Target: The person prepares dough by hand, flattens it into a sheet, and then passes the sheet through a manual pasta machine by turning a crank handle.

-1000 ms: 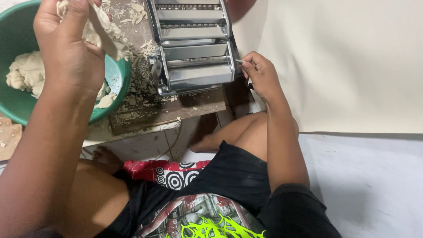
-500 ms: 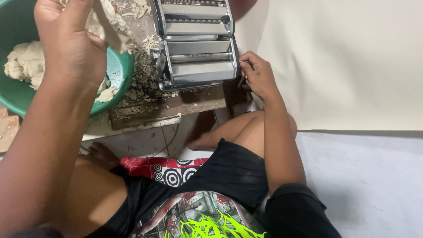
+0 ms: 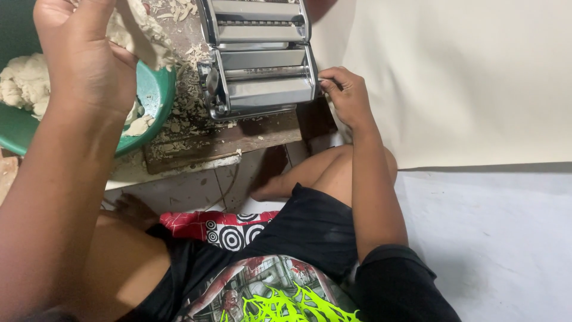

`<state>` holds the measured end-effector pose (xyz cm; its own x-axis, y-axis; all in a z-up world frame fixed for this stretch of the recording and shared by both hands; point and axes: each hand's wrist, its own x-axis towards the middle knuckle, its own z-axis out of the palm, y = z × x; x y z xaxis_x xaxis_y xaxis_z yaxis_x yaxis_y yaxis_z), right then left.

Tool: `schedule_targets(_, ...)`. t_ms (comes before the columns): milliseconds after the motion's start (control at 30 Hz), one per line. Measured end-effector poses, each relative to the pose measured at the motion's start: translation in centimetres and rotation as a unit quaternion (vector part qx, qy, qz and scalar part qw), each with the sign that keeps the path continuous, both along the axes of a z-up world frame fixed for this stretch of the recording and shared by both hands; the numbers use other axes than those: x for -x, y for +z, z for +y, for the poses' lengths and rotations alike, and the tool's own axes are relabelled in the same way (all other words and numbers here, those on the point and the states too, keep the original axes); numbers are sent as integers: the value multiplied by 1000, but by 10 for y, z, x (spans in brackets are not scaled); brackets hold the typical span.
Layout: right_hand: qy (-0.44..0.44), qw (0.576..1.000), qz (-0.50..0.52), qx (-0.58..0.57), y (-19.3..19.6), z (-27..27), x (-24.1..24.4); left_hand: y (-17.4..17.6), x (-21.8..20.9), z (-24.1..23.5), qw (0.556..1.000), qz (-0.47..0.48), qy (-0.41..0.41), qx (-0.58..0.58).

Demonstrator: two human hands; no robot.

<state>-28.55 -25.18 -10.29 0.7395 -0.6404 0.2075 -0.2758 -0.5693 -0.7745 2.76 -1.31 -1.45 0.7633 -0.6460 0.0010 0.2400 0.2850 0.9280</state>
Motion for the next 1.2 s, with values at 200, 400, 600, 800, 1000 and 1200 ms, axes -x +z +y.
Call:
schedule_targets(200,25,999,15,22,5,1,2,1,2,2,999,-37,-23,-1)
schedule_targets(400,36,997,20,63,0,0,-1,-4,7,-6,998,-31,-46,17)
schedule_targets(600,40,998,52,16,11,6,-2,-15,13,-16,994,-25,-103,19)
schedule_targets(800,51,995,57,57,-6,-5,0,-20,9,-15,995,-18,-98,9)
schedule_targets(1000,87,978,22,187,-9,-7,-2,-22,10,-19,995,13,-90,41)
schedule_targets(1200,102,993,18,56,-8,-13,-1,-15,16,-22,996,22,-79,-18)
